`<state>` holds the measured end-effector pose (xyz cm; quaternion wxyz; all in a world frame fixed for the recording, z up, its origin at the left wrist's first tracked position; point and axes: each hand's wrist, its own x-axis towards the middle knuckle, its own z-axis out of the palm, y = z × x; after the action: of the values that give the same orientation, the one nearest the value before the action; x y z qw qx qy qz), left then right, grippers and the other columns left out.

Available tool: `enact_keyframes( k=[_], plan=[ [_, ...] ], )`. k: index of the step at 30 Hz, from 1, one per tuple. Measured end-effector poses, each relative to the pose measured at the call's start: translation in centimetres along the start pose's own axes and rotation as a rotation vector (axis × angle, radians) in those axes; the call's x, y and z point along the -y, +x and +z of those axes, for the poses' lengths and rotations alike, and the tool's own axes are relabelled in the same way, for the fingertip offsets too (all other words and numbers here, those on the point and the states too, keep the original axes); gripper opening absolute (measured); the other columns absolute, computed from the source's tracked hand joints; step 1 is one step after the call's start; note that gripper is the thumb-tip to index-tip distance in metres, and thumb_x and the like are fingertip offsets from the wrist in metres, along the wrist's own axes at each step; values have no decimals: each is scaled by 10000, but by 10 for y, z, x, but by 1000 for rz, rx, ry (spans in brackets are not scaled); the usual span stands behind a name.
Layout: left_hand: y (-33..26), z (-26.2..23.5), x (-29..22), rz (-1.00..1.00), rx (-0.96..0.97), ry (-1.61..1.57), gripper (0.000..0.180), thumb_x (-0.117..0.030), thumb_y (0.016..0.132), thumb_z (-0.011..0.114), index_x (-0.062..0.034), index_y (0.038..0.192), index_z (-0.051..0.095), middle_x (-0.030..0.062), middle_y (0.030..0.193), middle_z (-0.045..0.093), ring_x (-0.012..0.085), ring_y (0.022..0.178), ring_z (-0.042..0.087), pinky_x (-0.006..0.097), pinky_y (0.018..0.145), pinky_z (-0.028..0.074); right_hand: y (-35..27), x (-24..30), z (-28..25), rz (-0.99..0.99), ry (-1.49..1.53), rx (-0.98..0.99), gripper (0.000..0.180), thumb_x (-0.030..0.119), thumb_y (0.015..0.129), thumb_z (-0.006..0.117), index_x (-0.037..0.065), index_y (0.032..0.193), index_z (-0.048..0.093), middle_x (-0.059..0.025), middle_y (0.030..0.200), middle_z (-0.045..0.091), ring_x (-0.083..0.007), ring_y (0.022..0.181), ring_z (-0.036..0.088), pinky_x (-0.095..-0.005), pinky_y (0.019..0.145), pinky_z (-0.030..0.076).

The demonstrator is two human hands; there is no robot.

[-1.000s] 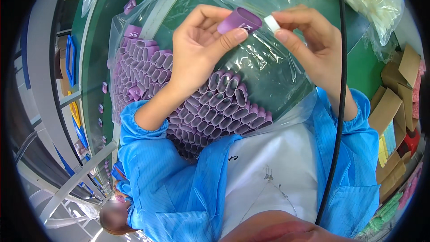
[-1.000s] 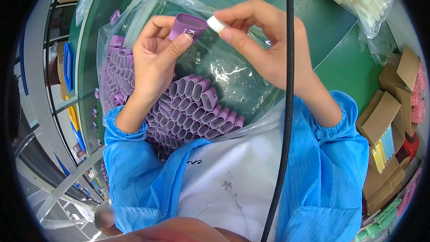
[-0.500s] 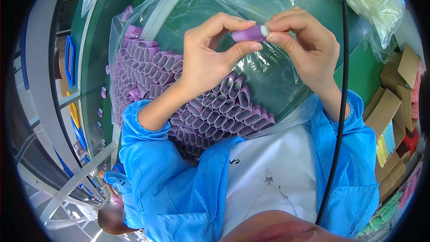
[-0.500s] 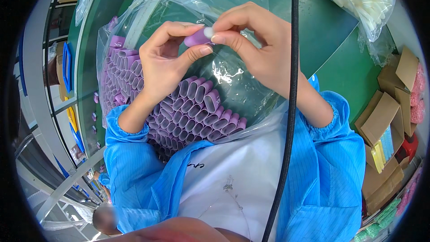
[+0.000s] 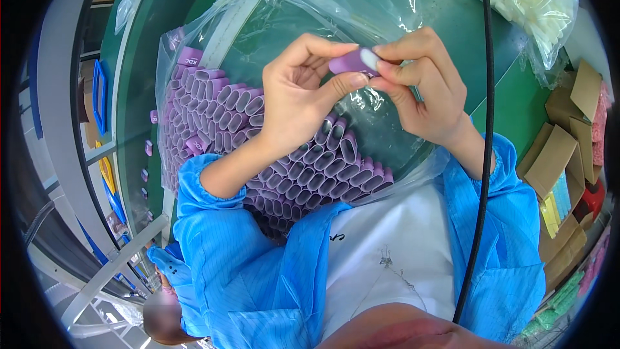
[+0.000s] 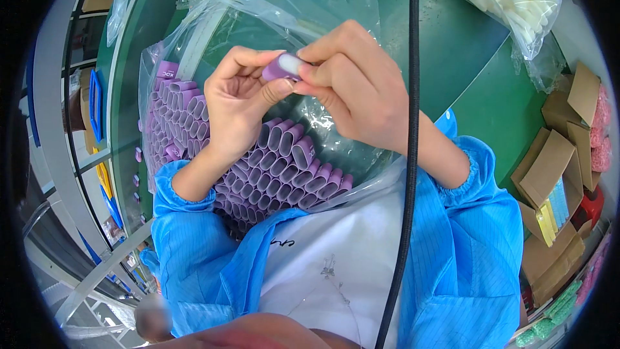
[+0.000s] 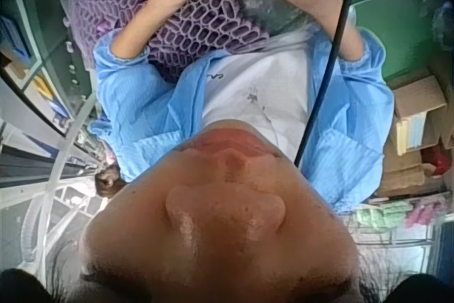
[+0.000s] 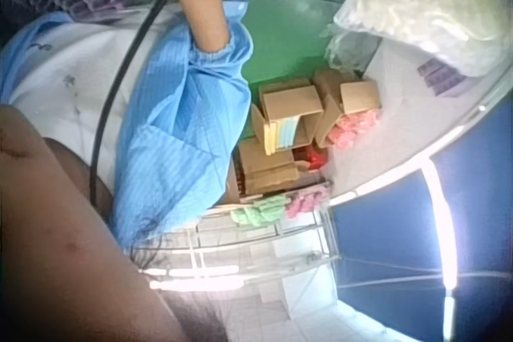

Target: The person repeatedly picks up small purple plastic containers and white cylindrical objects from a nearby bag. They insert the white objects into the purple containers and place the assembled units onto a green table surface. The process is repetitive and involves handling items one at a time.

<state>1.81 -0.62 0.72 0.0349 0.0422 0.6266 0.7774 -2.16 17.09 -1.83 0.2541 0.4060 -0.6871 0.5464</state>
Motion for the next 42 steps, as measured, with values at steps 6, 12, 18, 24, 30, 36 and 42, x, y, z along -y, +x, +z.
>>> enact_keyframes(
  k=[6,12,18,24,30,36,42],
  plan=[
    [-1,3,3,-84,27,-154,249,113,821,645,53,1045,556,140,1050,639,169,1014,614,290,907,504,-9,-2,11,-54,-46,-128,231,15,729,752,-5,810,536,-154,881,615,-235,653,579,-294,515,452],
    [-3,3,8,-77,41,-231,243,103,836,633,37,1052,543,148,1076,634,174,1024,613,297,910,505,-3,2,9,9,42,-117,238,23,736,761,6,813,536,-153,888,616,-217,686,587,-288,547,468],
    [2,2,1,-55,71,-165,254,84,836,643,34,1063,539,146,1072,630,174,1022,611,308,913,504,0,2,1,138,175,-82,246,46,721,783,15,869,589,-138,918,622,-197,732,588,-279,605,481],
    [7,-9,-18,-17,75,-7,252,71,836,651,43,1067,555,121,1049,625,168,1016,611,309,925,501,23,2,1,40,88,65,384,69,727,768,1,1082,637,-123,920,627,-251,730,593,-310,620,476],
    [10,-26,-37,46,6,127,265,1,838,682,30,1084,584,87,1053,630,155,1018,610,301,918,497,30,1,5,121,143,105,415,42,719,778,-24,1096,618,-150,973,642,-236,775,614,-306,659,493],
    [104,-180,-59,131,-366,997,317,-229,842,706,-20,1079,679,72,891,704,97,815,633,239,740,490,48,-19,-11,220,-255,380,447,137,757,762,-14,1138,583,-169,1088,601,-294,964,556,-372,858,452],
    [124,-267,-24,-211,-316,1531,514,-456,731,712,-97,1099,686,141,1050,674,294,996,607,378,865,484,37,-37,21,239,-391,609,450,130,794,703,5,1190,529,-190,1171,543,-387,1083,493,-445,920,410]
  ],
)
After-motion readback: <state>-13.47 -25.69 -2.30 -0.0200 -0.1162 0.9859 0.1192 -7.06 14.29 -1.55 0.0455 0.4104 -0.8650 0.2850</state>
